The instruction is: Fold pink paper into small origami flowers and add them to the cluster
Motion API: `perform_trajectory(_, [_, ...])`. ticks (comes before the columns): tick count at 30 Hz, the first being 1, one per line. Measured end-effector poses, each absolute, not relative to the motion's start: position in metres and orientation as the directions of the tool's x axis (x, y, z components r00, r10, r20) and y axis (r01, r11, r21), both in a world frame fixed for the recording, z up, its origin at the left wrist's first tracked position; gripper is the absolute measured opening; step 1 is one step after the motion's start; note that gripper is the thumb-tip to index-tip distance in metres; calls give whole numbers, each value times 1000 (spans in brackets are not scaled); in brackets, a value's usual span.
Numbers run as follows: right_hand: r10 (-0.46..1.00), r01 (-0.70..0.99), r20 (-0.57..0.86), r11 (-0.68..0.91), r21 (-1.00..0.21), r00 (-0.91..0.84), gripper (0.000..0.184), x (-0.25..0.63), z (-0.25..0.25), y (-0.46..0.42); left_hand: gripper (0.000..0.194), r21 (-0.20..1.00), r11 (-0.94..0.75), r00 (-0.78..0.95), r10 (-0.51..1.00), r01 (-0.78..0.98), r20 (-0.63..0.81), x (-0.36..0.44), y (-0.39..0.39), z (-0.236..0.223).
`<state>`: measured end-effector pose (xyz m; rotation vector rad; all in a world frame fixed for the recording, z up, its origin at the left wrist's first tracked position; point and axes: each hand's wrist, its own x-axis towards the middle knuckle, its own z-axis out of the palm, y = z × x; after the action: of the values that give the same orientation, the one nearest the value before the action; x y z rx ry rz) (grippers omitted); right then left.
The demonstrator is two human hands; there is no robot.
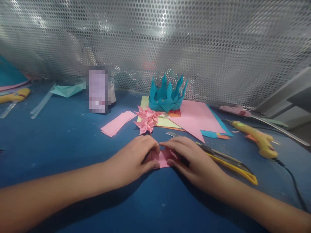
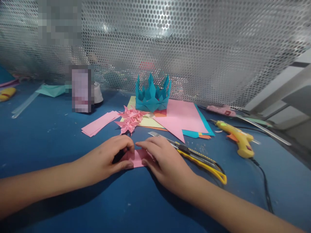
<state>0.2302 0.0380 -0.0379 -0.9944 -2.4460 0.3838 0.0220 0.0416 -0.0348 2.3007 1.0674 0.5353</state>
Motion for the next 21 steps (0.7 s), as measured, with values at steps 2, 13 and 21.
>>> perform_trajectory(2, [719,572,329,690,-443,-612,30,231,-39,39,11,627,-541,616,778,561,120,22,42,-34])
perform_trajectory(13, [683,585,400,730,-352,-611,15,234,-45,45,13,406,-786,734,600,467,318,20,44,-39])
perform_trajectory(21, [503,558,390,829,35,-771,32,240,-46,36,27,208,-856,801,517,474,301,20,41,-38])
